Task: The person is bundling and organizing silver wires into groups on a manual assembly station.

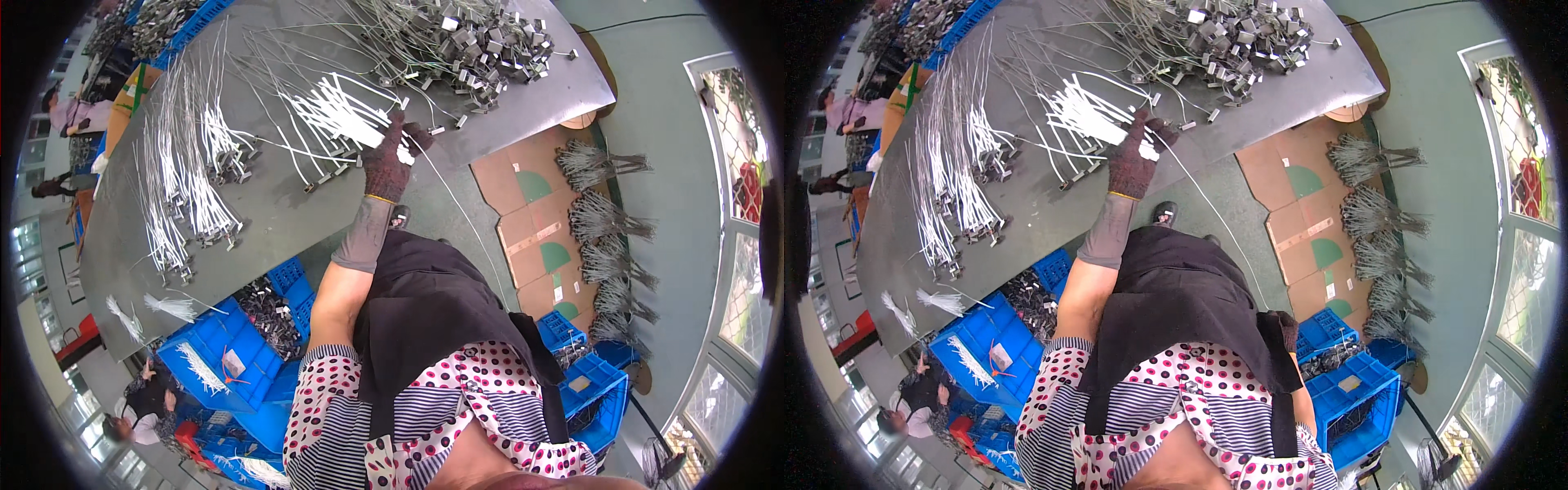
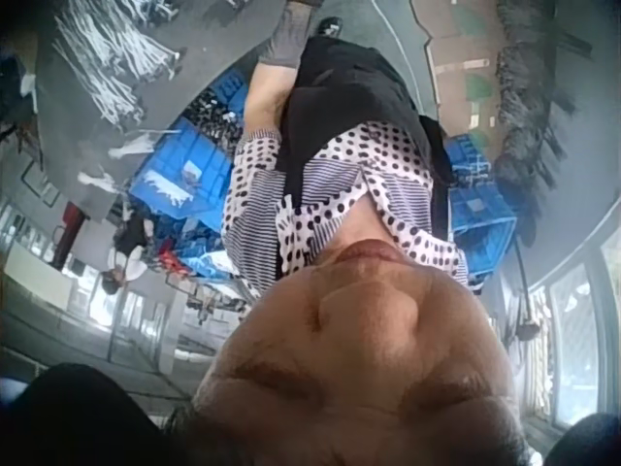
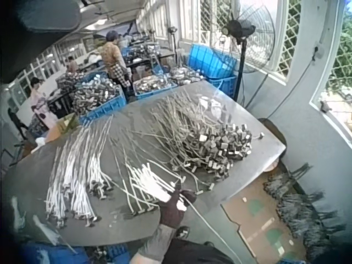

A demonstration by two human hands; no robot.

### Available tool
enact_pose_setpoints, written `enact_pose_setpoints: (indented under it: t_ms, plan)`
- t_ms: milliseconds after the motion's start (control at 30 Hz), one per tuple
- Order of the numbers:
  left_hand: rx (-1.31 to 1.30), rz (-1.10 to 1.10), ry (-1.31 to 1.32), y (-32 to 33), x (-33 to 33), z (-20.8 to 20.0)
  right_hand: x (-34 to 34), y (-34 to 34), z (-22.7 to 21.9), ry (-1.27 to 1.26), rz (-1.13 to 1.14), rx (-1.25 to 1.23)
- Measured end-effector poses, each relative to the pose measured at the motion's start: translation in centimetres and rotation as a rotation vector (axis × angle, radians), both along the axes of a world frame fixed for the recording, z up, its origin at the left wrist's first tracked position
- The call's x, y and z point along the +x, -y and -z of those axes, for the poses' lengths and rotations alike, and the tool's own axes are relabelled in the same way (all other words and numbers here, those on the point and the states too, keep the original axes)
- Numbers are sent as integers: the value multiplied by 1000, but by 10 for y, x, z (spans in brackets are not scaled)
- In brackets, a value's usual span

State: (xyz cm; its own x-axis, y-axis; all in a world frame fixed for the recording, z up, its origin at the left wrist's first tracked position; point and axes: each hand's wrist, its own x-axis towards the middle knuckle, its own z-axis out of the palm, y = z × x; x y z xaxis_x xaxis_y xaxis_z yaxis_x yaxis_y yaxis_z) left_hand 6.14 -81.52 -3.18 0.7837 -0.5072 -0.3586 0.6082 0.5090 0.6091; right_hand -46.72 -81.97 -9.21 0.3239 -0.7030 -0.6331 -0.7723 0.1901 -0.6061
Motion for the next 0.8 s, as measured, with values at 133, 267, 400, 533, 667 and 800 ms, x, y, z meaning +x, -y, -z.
enact_pose_setpoints:
  t_ms: [133, 267, 400, 533, 667, 800]
  plan:
    - [-66, -15, -8, -12, 5, -11, 20, 7, -12, 20, 117, 56]
    - [42, 84, 32, -30, -11, -2, 57, 24, -7, 93, 42, -71]
    - [-11, 200, -30, -41, -28, 11, 141, 54, 0, 120, -55, -2]
    - [207, 345, 100, -43, -49, 14, 259, 68, -39, 448, -119, 92]
    - [435, 407, 206, -41, -54, 15, 379, 71, -68, 466, -298, -134]
    - [519, 291, 218, -43, -19, 18, 455, 71, -50, 373, -378, -337]
